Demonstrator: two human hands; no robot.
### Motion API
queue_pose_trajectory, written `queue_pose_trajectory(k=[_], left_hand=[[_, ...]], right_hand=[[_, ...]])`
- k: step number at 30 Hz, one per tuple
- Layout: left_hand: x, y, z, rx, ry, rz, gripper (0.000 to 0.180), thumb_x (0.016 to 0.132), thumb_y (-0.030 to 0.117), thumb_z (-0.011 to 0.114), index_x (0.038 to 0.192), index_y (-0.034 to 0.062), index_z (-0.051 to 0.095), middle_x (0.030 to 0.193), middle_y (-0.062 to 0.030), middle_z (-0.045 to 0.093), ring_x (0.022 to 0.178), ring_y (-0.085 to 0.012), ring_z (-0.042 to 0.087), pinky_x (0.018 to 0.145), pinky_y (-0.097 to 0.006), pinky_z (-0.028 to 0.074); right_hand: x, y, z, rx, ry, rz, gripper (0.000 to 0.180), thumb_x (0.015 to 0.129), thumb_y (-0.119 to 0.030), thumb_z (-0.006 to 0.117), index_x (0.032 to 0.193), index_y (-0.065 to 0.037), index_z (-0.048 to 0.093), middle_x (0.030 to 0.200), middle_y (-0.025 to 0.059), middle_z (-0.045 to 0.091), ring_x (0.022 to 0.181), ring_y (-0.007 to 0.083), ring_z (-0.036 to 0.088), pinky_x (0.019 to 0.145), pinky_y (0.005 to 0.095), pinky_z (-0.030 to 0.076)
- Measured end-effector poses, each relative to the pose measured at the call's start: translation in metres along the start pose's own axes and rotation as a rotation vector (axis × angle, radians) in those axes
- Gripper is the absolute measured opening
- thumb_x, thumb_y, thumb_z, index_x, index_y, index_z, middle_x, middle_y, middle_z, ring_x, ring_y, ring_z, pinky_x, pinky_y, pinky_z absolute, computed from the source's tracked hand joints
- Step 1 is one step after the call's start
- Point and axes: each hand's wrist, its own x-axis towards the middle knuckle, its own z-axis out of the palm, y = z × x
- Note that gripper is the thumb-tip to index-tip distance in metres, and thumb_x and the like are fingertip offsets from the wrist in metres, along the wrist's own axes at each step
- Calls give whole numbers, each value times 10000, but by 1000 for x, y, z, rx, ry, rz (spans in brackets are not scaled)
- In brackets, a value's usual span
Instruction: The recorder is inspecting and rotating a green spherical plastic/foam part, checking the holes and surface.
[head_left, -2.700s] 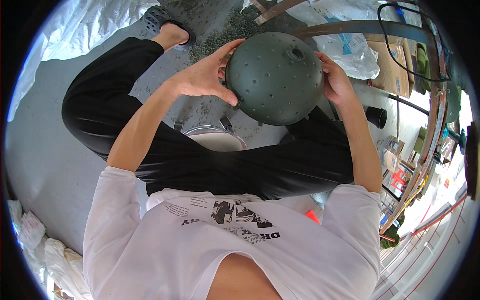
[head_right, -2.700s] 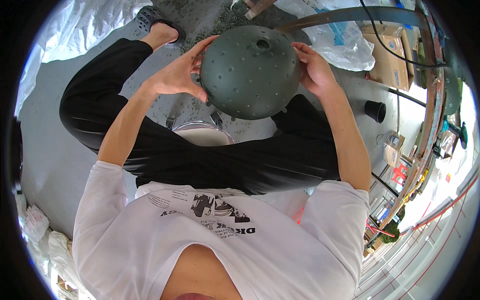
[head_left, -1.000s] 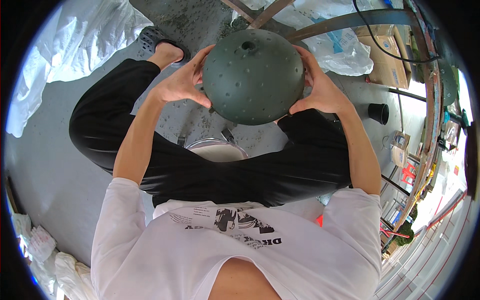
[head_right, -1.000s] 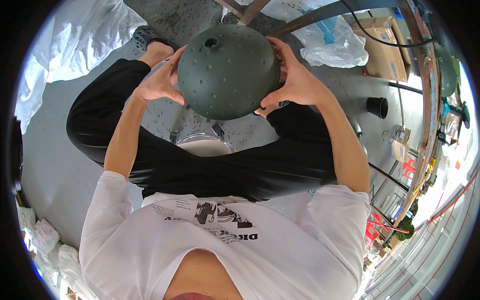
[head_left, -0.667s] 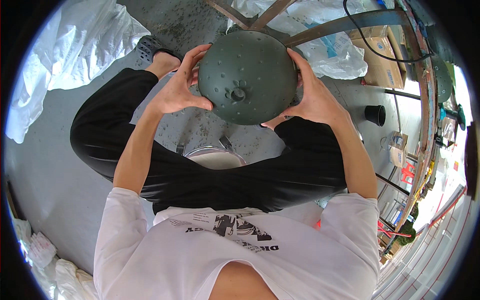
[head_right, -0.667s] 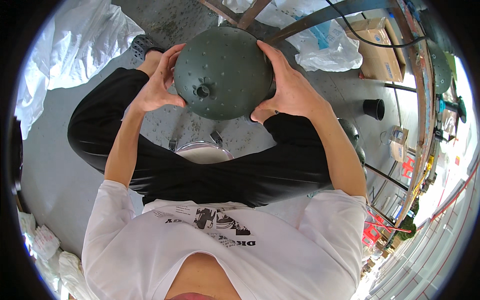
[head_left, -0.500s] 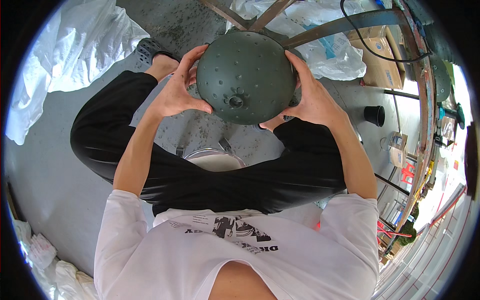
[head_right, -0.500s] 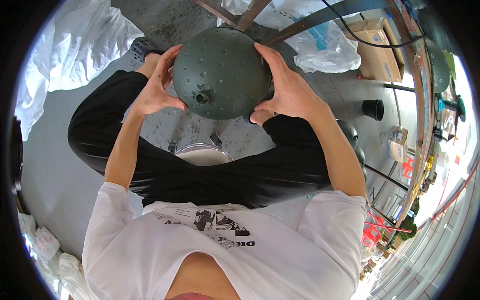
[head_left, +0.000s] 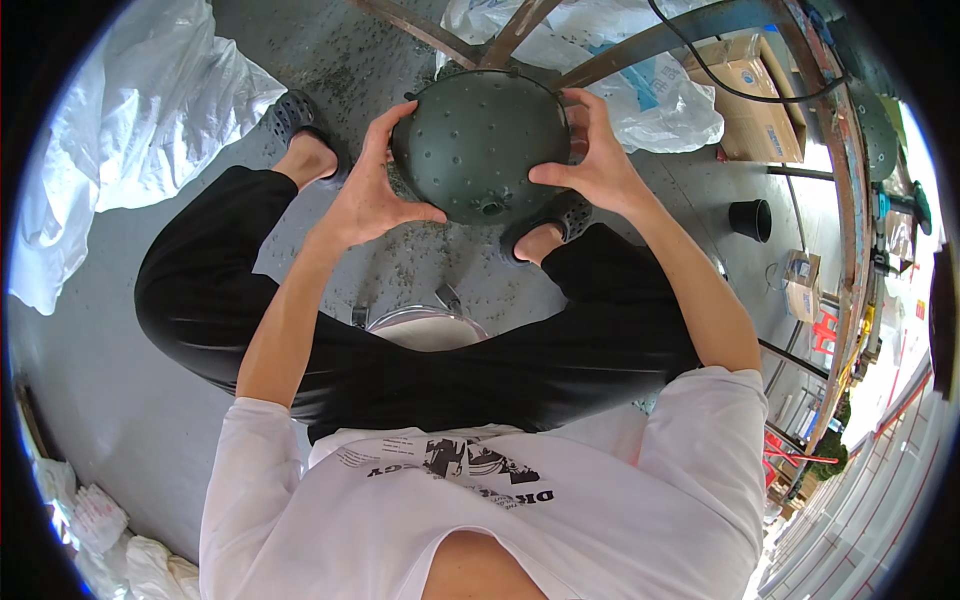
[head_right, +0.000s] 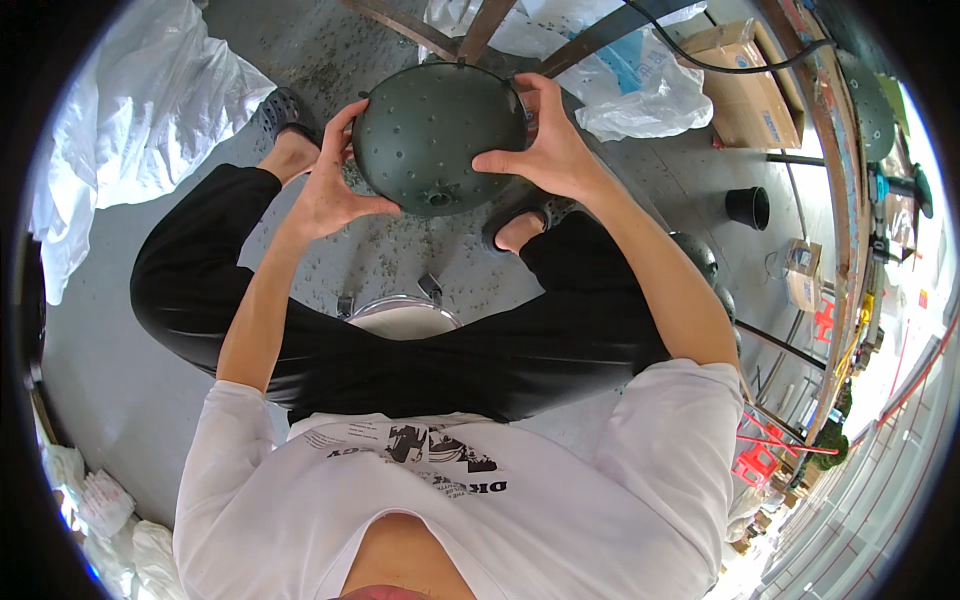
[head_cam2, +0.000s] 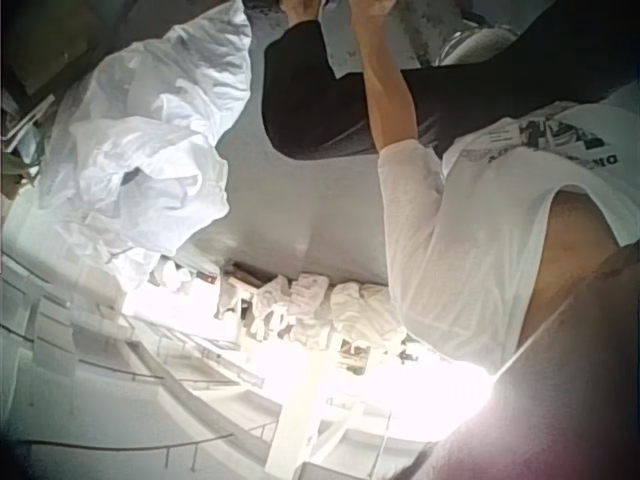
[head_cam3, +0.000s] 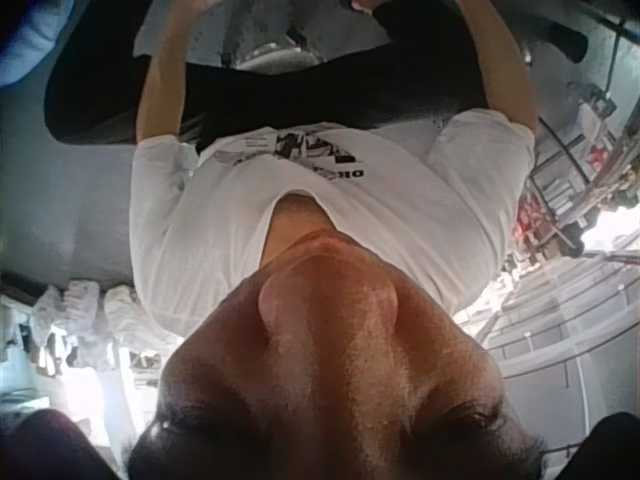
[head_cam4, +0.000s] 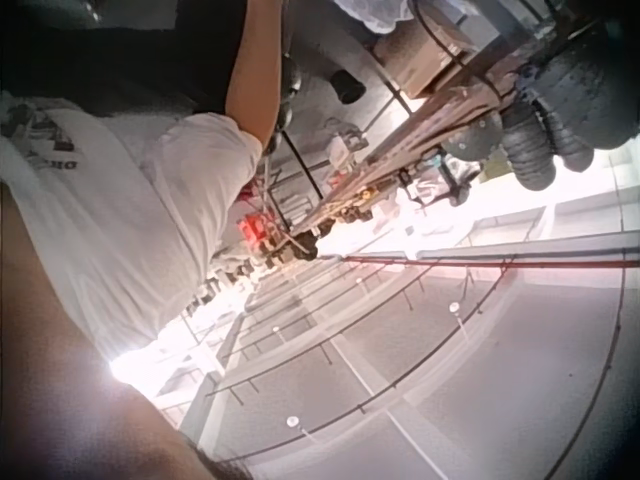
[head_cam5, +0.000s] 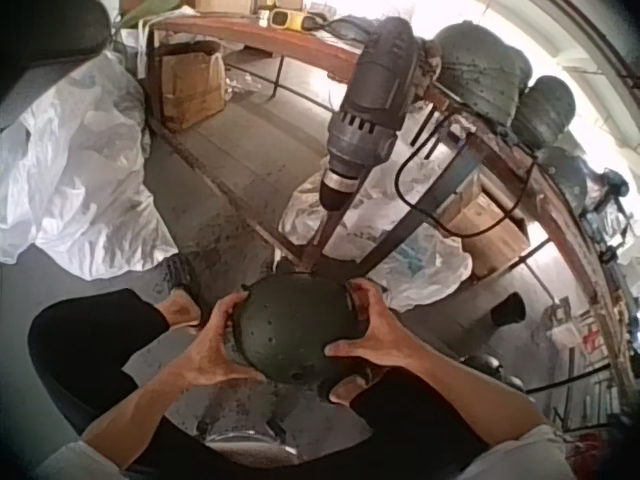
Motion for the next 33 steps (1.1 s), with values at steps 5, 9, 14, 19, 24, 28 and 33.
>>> queue_pose_trajectory(k=[5,9,14,19,24,28,33], left_hand=[[20,-2,13,13,13,23,1196,608,292,995,1557,114,289,1492,-139,413,1388,-294,414,1151,-428,357],[45,-8,16,61,89,68,1132,627,282,985,1552,149,346,1503,-58,450,1344,-250,455,1124,-436,381],[68,4,7,70,105,103,1083,635,259,977,1542,143,397,1451,-50,515,1304,-232,507,1108,-445,410],[80,8,1,59,143,104,1101,638,238,974,1562,154,380,1442,-65,530,1307,-240,523,1106,-438,411],[86,14,4,-8,201,164,1133,603,211,991,1547,96,376,1419,-119,526,1329,-265,504,1117,-419,428],[90,18,4,4,178,167,1167,599,235,990,1577,161,356,1469,-134,506,1324,-263,521,1080,-419,422],[92,4,0,-97,220,148,1220,588,225,998,1587,136,304,1468,-177,485,1303,-281,531,1094,-425,419]], right_hand=[[15,23,-4,-116,-109,-11,1079,686,-273,944,1513,-7,304,1338,166,533,1230,282,551,1001,422,493],[33,38,-12,-34,-96,39,1093,643,-382,955,1449,67,368,1355,215,529,1259,315,542,1053,404,448],[57,26,-25,10,-78,106,1163,646,-537,929,1436,103,364,1365,278,534,1274,362,550,1097,395,423],[67,18,-22,-1,8,21,1144,658,-573,912,1425,94,387,1342,301,543,1262,384,563,1065,411,461],[69,5,-26,-101,26,-54,1137,650,-558,918,1426,88,395,1326,287,564,1252,373,578,1062,411,467],[68,6,-30,-91,1,9,1080,669,-466,930,1446,65,401,1322,228,565,1269,331,557,1082,408,438],[73,-6,-29,-52,57,-43,1116,618,-538,939,1387,102,446,1273,250,605,1208,341,605,1046,389,474]])
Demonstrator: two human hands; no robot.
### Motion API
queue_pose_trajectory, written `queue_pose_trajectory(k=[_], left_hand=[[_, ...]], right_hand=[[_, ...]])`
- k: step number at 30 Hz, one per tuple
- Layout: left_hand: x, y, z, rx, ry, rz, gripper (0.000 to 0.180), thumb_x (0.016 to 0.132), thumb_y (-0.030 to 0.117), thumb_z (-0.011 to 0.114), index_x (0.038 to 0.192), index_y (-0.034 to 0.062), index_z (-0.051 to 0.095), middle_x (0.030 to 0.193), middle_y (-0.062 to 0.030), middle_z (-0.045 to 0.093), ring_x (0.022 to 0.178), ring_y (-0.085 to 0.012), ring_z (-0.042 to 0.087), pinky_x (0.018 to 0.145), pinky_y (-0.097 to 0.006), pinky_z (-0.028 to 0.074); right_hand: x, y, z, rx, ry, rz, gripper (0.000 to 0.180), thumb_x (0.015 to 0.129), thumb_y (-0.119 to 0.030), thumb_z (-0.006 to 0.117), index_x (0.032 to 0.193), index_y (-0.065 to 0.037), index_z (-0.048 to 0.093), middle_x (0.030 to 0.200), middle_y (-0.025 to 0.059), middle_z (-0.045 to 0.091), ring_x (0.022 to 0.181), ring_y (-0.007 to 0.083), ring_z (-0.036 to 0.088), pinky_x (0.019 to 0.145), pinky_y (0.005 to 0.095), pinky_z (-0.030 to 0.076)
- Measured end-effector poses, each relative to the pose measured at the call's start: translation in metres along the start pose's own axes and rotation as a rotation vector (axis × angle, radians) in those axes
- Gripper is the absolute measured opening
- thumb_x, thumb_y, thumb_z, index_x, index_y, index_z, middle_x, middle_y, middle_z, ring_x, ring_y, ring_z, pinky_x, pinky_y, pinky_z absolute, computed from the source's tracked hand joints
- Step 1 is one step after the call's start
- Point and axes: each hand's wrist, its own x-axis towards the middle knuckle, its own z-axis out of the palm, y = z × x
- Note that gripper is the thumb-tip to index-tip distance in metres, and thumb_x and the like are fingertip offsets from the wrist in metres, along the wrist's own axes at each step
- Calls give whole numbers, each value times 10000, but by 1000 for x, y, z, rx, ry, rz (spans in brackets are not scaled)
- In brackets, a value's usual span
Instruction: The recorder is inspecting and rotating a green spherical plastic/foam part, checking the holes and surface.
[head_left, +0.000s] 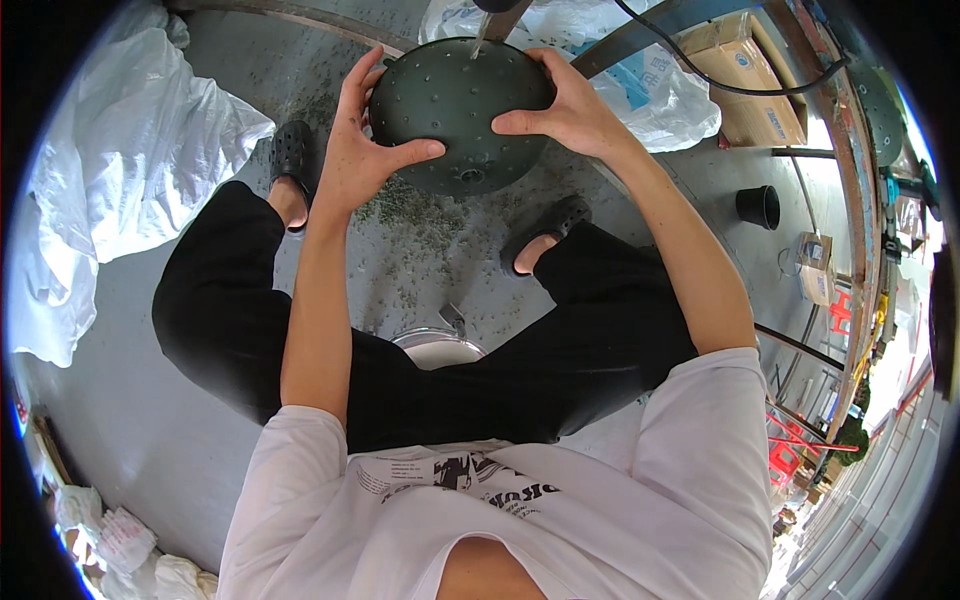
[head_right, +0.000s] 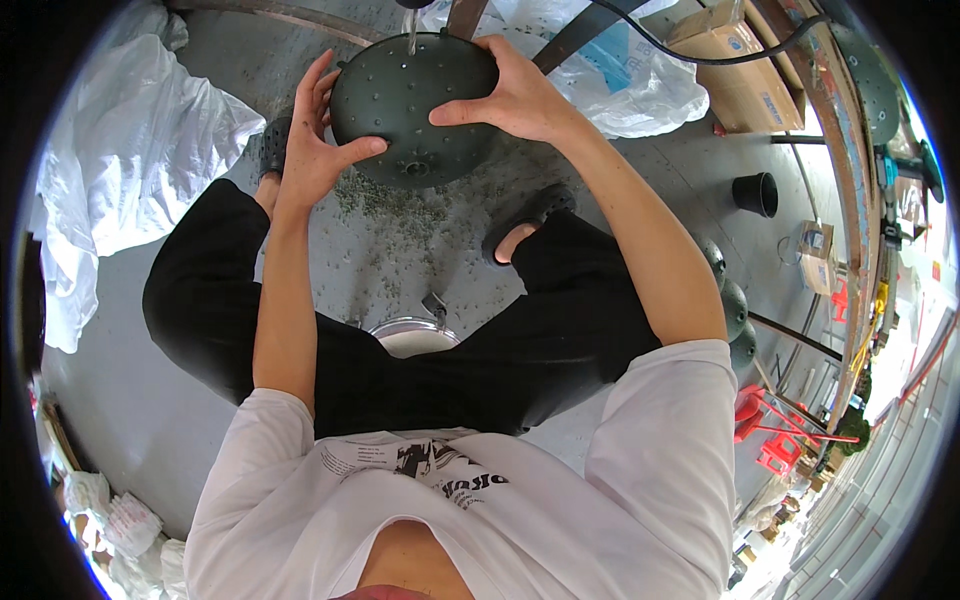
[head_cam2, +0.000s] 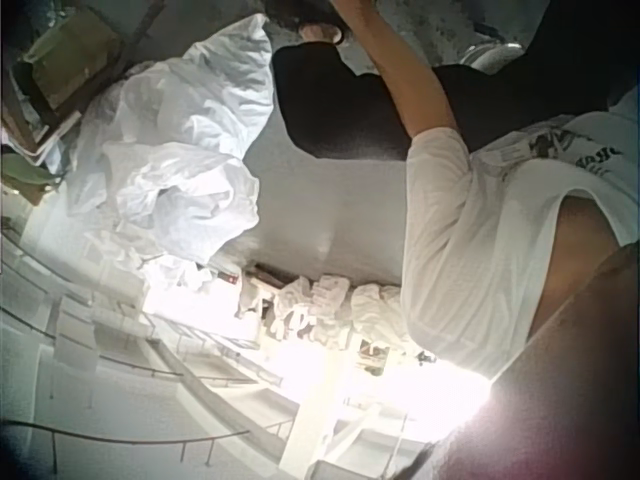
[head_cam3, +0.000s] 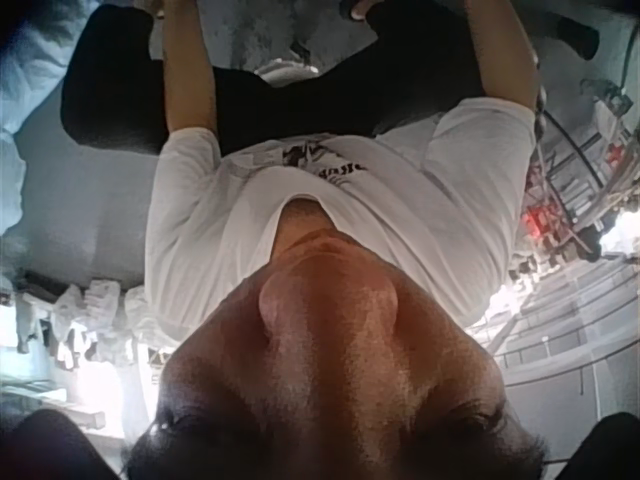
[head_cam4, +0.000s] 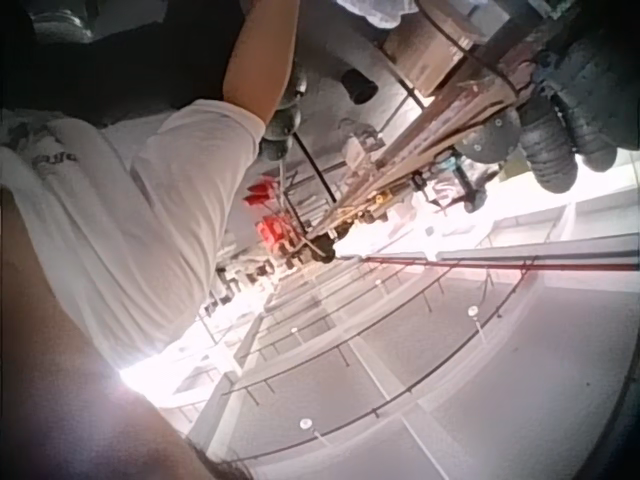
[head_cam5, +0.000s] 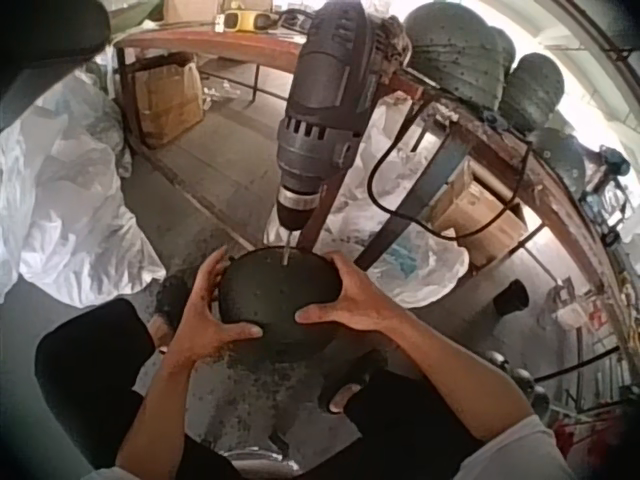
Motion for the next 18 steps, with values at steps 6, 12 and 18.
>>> queue_pose_trajectory(k=[6,12,18], left_hand=[[2,5,2,-37,12,18,1246,587,198,998,1593,132,268,1465,-186,478,1308,-280,522,1095,-428,425],[0,8,1,-16,-5,-36,1233,589,173,992,1590,133,273,1465,-182,472,1307,-279,521,1106,-430,416],[1,8,-1,-47,-5,-12,1217,607,155,979,1593,132,266,1457,-181,469,1298,-283,525,1089,-416,439]], right_hand=[[2,4,-1,16,12,-8,1118,598,-551,943,1368,105,466,1256,241,613,1195,332,611,1041,384,474],[0,2,0,-10,-2,8,1104,597,-550,944,1351,108,477,1233,236,625,1172,329,622,1026,382,484],[0,-1,3,14,14,-1,1104,605,-548,946,1342,125,475,1216,237,631,1153,316,633,1004,372,498]])
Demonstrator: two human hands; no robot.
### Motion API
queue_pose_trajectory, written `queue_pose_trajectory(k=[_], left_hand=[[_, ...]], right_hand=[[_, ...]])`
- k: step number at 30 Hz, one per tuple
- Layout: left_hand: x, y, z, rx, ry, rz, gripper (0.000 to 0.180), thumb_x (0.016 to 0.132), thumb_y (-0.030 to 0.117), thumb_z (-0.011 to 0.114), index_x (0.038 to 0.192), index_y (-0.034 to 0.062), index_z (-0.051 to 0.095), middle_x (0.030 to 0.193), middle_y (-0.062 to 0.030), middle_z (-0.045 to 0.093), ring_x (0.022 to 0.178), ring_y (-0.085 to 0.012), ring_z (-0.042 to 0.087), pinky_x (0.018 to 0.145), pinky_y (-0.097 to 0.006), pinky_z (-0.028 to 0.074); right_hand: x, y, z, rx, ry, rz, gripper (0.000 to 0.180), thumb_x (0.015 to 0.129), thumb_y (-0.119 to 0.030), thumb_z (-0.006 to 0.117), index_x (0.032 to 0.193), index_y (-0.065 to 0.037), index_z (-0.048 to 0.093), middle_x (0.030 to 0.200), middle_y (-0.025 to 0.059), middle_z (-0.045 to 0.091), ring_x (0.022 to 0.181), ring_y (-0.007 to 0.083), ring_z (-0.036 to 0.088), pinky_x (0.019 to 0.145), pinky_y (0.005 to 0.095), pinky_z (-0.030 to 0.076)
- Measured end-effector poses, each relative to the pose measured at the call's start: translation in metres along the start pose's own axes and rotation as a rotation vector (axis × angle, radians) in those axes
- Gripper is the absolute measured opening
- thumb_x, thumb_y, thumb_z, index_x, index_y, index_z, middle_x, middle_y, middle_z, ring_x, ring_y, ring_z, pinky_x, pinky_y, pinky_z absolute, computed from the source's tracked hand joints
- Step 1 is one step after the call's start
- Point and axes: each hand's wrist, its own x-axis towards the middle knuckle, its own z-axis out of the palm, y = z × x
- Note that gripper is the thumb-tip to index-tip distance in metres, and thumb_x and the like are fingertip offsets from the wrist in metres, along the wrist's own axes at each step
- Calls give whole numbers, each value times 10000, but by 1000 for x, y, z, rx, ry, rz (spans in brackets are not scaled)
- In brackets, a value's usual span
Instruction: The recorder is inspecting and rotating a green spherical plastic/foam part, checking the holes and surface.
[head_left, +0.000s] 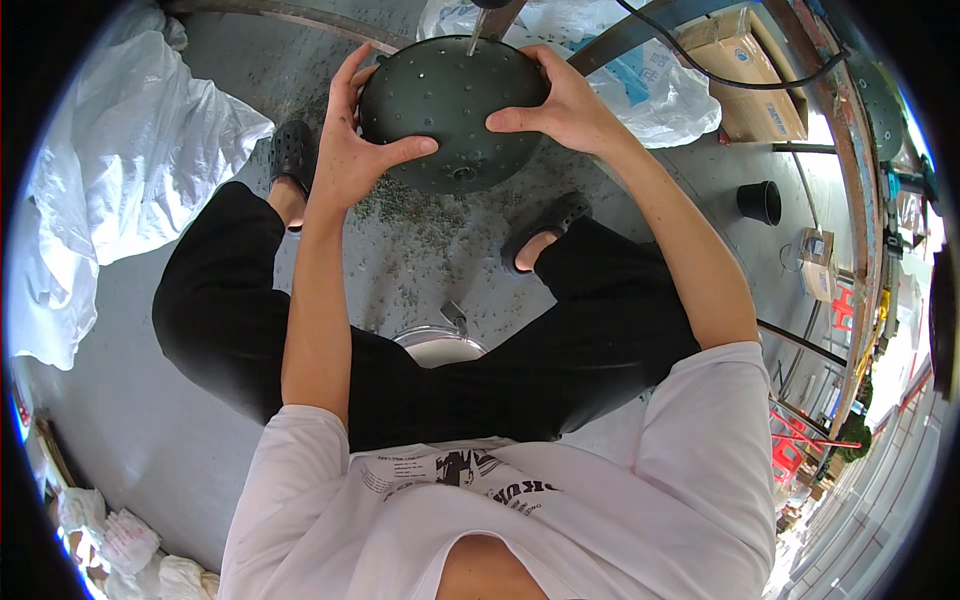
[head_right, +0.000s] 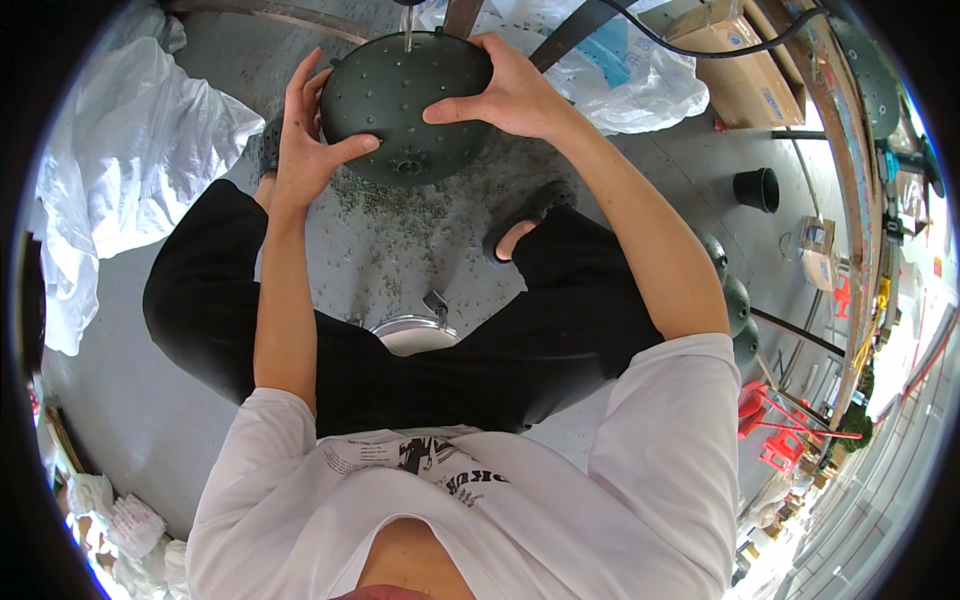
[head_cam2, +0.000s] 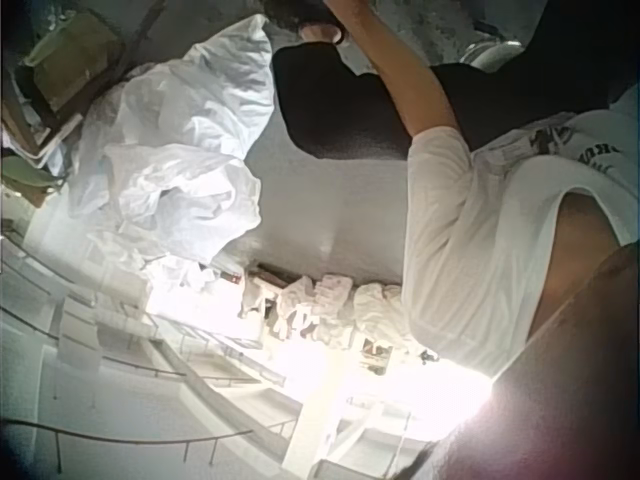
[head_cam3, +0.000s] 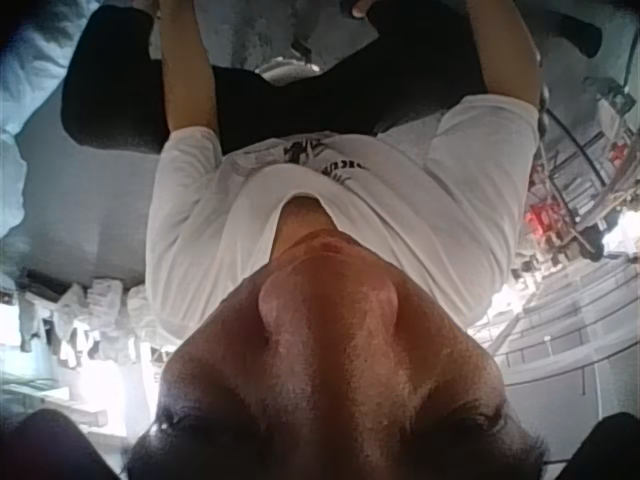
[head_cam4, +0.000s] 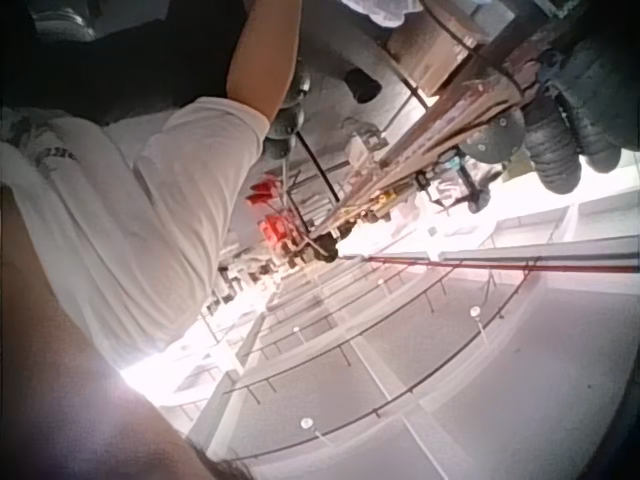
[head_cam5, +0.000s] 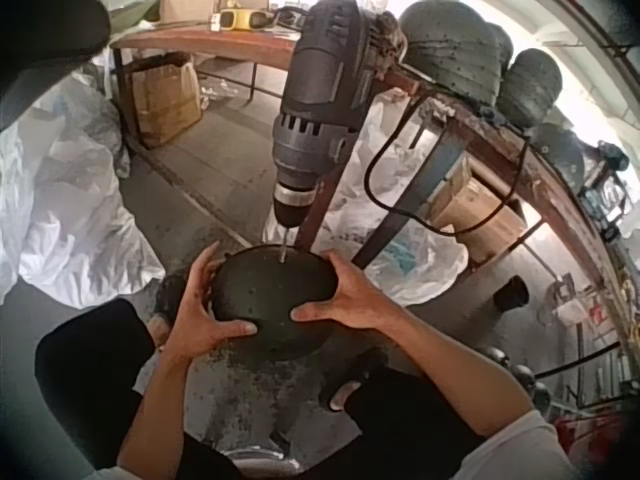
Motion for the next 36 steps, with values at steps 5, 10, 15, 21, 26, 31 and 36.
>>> queue_pose_trajectory(k=[5,10,15,21,26,31,36], left_hand=[[0,0,-2,7,-13,6,1221,611,151,974,1597,130,256,1458,-187,461,1297,-289,524,1084,-413,448],[0,4,-1,-23,-6,-15,1227,607,141,973,1599,128,252,1459,-187,459,1294,-290,525,1087,-411,446],[0,7,-1,-54,5,-30,1223,595,128,973,1592,134,265,1454,-187,464,1294,-290,523,1098,-410,436],[0,6,-1,-22,3,-17,1217,600,121,972,1591,134,266,1451,-184,463,1297,-285,517,1107,-412,428],[0,5,-2,-45,-5,-17,1220,604,124,973,1593,131,259,1453,-180,457,1300,-283,512,1107,-409,429],[1,5,-2,-50,-10,-20,1221,608,119,972,1593,122,250,1456,-182,453,1302,-283,510,1105,-407,431],[2,4,-2,-31,-15,3,1224,613,113,973,1592,112,239,1463,-188,446,1310,-288,507,1107,-412,435]], right_hand=[[2,7,2,-19,4,-21,1114,603,-556,948,1343,129,474,1213,238,632,1154,317,633,1006,371,498],[2,7,3,15,5,-21,1122,602,-568,944,1349,125,473,1210,238,632,1155,317,635,1008,374,500],[2,4,4,10,9,-22,1112,610,-567,940,1348,122,475,1208,240,632,1153,318,637,1005,375,502],[2,5,3,-1,5,-14,1115,609,-569,940,1345,125,471,1207,236,630,1151,312,636,1000,370,503],[0,3,4,-5,7,-23,1107,610,-572,938,1336,124,475,1199,234,632,1141,308,638,991,369,505],[0,6,4,-19,32,-49,1078,629,-570,930,1329,117,484,1193,231,633,1125,308,643,982,370,507],[1,7,4,-10,30,-39,1080,624,-574,930,1328,114,486,1189,231,635,1127,312,645,985,371,509]])
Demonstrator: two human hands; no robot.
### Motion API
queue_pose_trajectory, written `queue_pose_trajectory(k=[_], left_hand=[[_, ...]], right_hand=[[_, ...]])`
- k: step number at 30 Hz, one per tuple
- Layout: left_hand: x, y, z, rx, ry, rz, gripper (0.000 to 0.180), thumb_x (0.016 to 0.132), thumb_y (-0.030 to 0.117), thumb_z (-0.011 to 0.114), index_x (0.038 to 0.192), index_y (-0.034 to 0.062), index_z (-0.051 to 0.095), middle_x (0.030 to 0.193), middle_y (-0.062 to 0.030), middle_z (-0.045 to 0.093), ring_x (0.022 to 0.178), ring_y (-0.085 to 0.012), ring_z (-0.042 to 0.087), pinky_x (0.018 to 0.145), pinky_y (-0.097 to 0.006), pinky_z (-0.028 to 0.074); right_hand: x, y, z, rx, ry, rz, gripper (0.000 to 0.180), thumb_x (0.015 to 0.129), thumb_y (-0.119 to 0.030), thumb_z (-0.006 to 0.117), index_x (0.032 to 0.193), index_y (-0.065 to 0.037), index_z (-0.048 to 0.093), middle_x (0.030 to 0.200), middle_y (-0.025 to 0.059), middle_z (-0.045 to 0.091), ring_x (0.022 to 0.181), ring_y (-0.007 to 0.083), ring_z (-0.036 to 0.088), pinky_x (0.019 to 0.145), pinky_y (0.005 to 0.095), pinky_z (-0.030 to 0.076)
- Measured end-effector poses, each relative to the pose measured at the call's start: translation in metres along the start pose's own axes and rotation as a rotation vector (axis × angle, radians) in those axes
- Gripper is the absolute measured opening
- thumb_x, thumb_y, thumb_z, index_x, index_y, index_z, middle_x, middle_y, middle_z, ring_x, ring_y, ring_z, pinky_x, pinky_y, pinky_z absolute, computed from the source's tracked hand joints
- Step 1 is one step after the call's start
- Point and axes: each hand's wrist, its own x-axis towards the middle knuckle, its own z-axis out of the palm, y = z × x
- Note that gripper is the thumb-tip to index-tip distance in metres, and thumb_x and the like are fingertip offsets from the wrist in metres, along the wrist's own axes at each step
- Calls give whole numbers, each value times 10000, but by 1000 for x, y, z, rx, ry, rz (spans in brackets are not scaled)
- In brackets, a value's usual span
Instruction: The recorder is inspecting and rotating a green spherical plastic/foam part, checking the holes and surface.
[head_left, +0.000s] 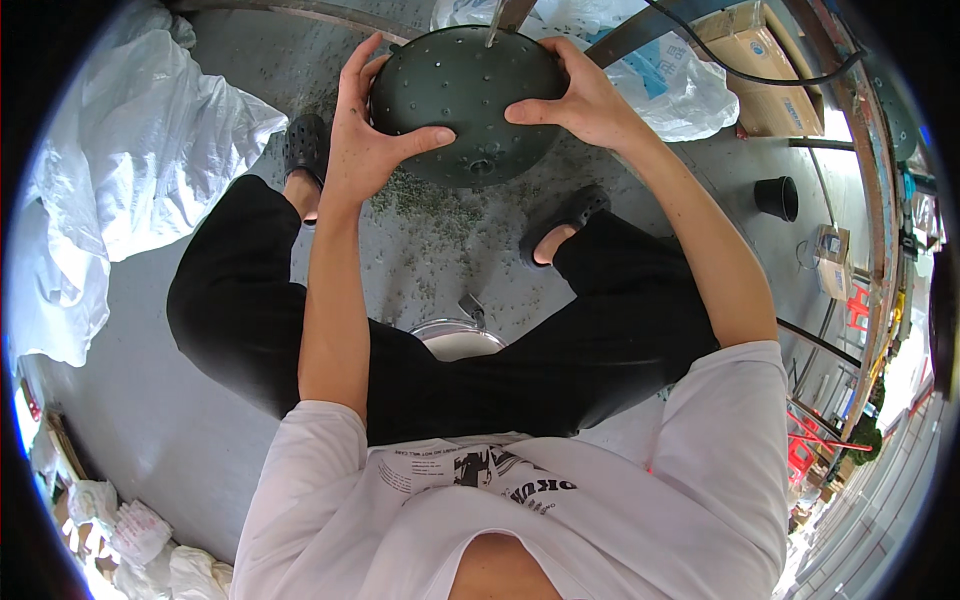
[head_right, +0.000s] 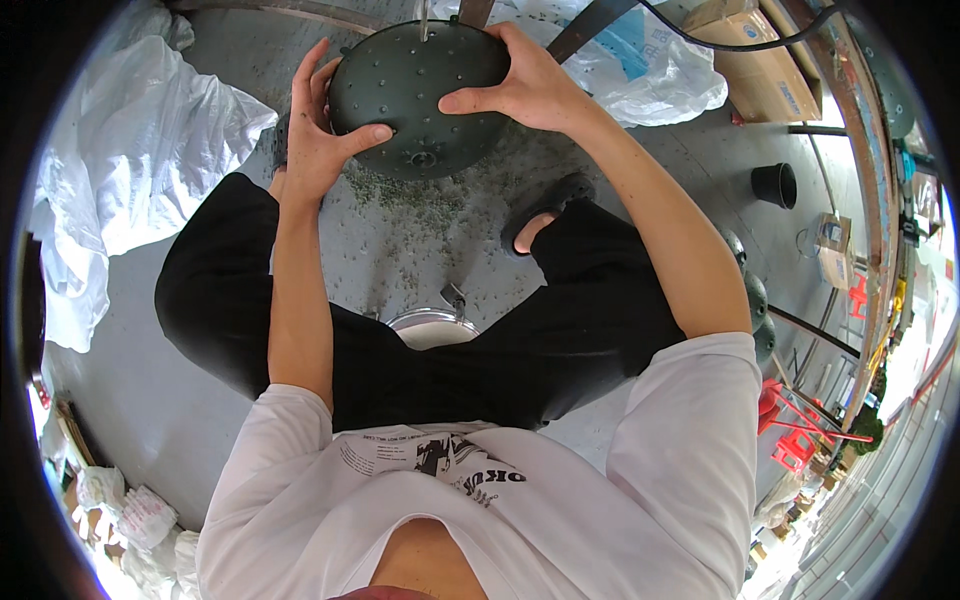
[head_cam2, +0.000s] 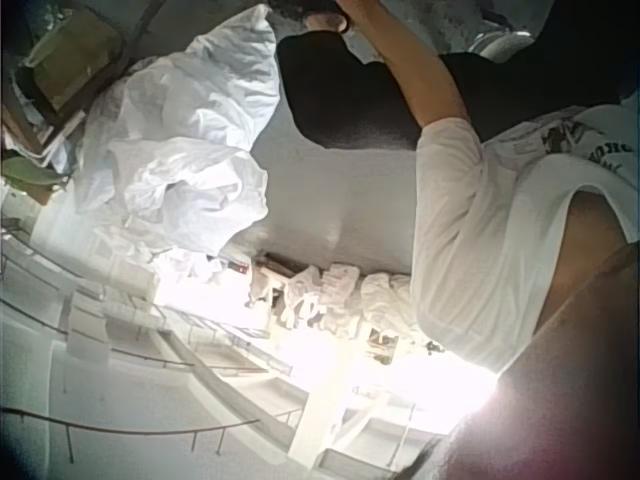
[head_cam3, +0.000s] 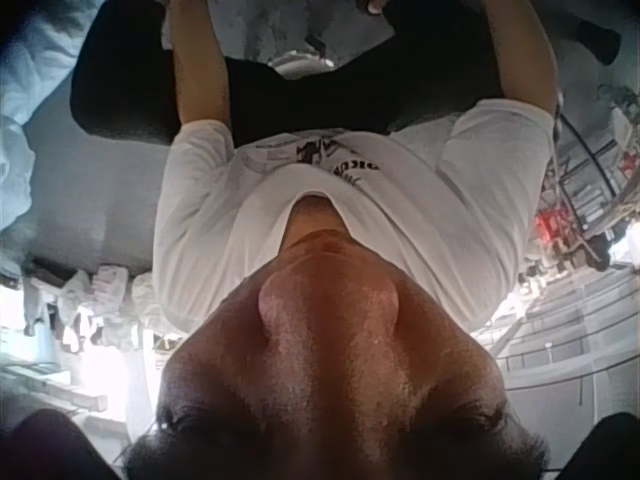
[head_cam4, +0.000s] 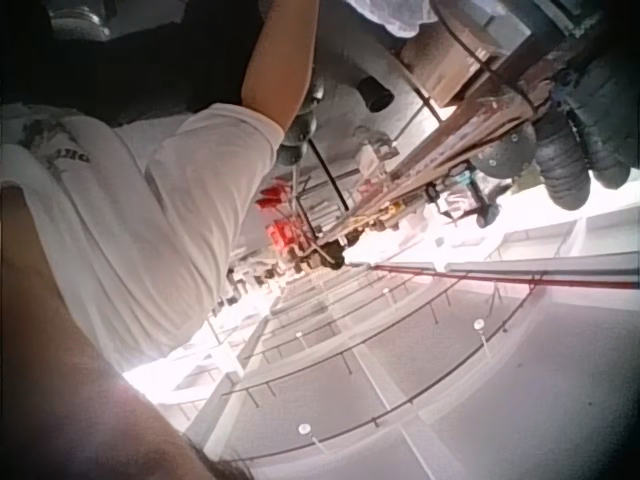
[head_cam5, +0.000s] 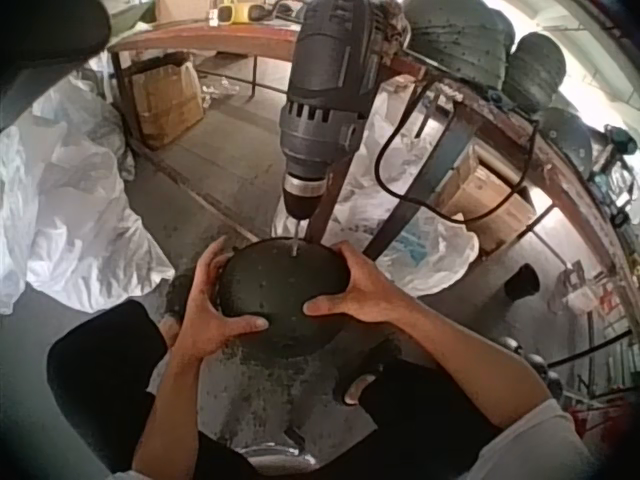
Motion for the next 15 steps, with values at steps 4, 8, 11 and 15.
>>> queue_pose_trajectory(k=[4,8,11,15], left_hand=[[0,-3,0,-13,53,31,1198,576,164,1006,1559,113,322,1360,-175,540,1248,-281,560,1070,-403,475],[0,-4,1,-12,51,31,1198,572,162,1007,1557,114,327,1356,-175,545,1242,-281,567,1067,-402,479],[1,-4,0,-9,50,45,1197,572,159,1007,1557,116,328,1353,-176,547,1239,-281,570,1065,-401,482],[0,-3,1,-16,52,43,1196,572,157,1007,1557,117,330,1352,-174,544,1239,-281,570,1062,-401,486]], right_hand=[[1,-1,2,-9,12,-13,1086,622,-580,928,1333,112,486,1182,232,638,1126,315,646,980,373,513],[0,3,2,-35,18,-28,1091,624,-585,924,1337,114,485,1187,237,637,1126,321,647,981,376,514],[0,2,0,-42,15,-19,1095,623,-590,921,1342,111,485,1197,240,636,1128,325,648,987,377,512],[-1,2,0,-45,18,-12,1097,619,-596,920,1345,103,488,1197,236,637,1130,328,648,991,379,511]])
